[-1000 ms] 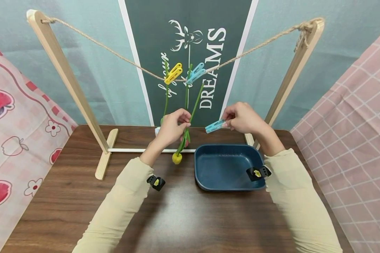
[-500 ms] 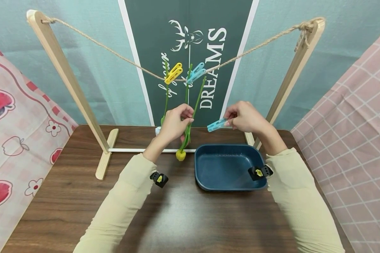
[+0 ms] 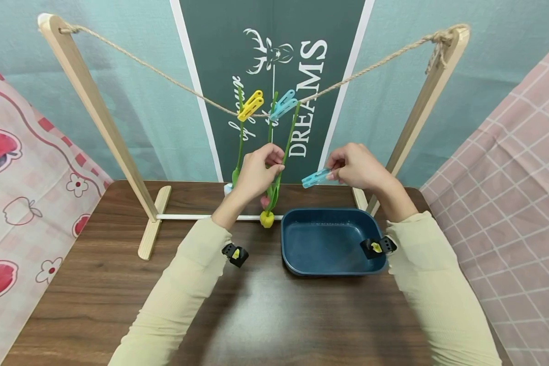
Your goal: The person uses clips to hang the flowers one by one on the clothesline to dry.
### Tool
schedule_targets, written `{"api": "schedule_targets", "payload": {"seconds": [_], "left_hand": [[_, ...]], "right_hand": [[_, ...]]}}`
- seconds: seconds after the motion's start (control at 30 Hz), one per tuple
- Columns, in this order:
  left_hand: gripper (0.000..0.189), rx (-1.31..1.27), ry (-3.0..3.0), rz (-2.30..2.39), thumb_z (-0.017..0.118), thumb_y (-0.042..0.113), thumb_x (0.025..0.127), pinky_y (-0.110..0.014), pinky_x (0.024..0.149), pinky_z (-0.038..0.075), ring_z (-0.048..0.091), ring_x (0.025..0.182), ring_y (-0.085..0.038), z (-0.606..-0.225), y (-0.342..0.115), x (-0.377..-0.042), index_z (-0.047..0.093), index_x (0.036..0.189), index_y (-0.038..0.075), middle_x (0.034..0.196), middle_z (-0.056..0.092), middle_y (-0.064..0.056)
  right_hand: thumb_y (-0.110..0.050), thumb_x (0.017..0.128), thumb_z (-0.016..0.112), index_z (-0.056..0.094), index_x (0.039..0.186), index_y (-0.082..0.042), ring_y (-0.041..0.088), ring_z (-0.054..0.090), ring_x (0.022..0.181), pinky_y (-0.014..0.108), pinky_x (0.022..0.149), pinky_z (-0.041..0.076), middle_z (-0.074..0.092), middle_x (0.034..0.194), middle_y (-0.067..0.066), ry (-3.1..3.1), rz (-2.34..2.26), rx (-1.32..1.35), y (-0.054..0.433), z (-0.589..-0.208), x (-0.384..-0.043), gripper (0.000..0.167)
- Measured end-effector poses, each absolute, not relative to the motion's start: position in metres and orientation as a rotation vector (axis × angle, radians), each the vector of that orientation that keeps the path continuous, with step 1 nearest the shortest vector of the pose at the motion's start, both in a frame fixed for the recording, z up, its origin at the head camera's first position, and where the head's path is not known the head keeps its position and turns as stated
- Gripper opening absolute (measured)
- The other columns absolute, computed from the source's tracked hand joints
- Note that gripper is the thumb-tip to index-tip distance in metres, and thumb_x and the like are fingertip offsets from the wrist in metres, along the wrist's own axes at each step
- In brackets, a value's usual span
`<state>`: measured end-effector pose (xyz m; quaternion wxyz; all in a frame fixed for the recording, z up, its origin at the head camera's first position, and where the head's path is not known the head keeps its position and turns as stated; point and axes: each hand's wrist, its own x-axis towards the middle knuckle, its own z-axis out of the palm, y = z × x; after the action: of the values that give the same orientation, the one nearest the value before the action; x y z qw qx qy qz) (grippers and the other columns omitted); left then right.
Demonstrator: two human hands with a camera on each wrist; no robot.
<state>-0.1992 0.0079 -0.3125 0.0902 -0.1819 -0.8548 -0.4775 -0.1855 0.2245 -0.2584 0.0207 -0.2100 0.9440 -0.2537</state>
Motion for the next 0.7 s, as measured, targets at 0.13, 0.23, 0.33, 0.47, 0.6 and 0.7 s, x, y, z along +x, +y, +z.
{"api": "schedule_targets", "payload": {"seconds": [0.13,0.23,0.33,0.47,0.6,0.7], "left_hand": [[0.014,-0.546,-2.553,-1.393,0.062,0.003,0.085,-0.02,0.074,0.043,0.056,0.08,-0.012,-0.31,0.009,-0.201,0.059,0.099,0.006,0.087,0.06,-0.003],[0.015,-0.551,-2.556,-1.378,0.062,0.003,0.085,-0.02,0.074,0.043,0.057,0.081,-0.013,-0.308,0.011,-0.203,0.059,0.099,0.005,0.088,0.061,-0.003],[0.015,-0.553,-2.555,-1.363,0.063,0.003,0.084,-0.02,0.074,0.043,0.057,0.08,-0.012,-0.306,0.013,-0.204,0.059,0.099,0.004,0.087,0.061,-0.003],[0.015,-0.55,-2.569,-1.348,0.063,0.003,0.084,-0.02,0.074,0.044,0.057,0.08,-0.013,-0.303,0.014,-0.203,0.059,0.098,0.005,0.088,0.062,-0.004],[0.013,-0.546,-2.582,-1.34,0.062,0.003,0.085,-0.021,0.074,0.044,0.057,0.081,-0.013,-0.299,0.014,-0.203,0.059,0.097,0.005,0.087,0.062,-0.004],[0.013,-0.544,-2.584,-1.349,0.062,0.003,0.085,-0.021,0.073,0.043,0.057,0.081,-0.013,-0.298,0.013,-0.203,0.059,0.097,0.005,0.087,0.062,-0.004]], "right_hand": [[0.004,0.08,0.064,0.065,0.084,0.003,0.018,0.053,0.053,0.026,0.05,0.038,0.06,0.062,0.004,2.932,-0.778,-0.648,0.225,-0.257,-0.186,0.004],[0.003,0.081,0.064,0.065,0.084,0.003,0.018,0.052,0.054,0.026,0.05,0.037,0.059,0.062,0.004,2.94,-0.763,-0.647,0.225,-0.255,-0.186,0.004],[0.003,0.081,0.064,0.065,0.084,0.003,0.018,0.052,0.055,0.026,0.05,0.036,0.059,0.062,0.004,2.941,-0.758,-0.641,0.226,-0.253,-0.186,0.004],[0.002,0.081,0.064,0.065,0.084,0.003,0.018,0.052,0.055,0.026,0.051,0.037,0.059,0.063,0.005,2.941,-0.756,-0.629,0.225,-0.249,-0.187,0.004],[0.003,0.081,0.064,0.064,0.082,0.004,0.018,0.052,0.054,0.026,0.05,0.037,0.059,0.062,0.006,2.972,-0.751,-0.632,0.224,-0.244,-0.187,0.002],[0.004,0.081,0.062,0.064,0.081,0.004,0.019,0.05,0.053,0.026,0.049,0.036,0.059,0.062,0.006,3.006,-0.741,-0.654,0.223,-0.241,-0.187,0.002]]}}
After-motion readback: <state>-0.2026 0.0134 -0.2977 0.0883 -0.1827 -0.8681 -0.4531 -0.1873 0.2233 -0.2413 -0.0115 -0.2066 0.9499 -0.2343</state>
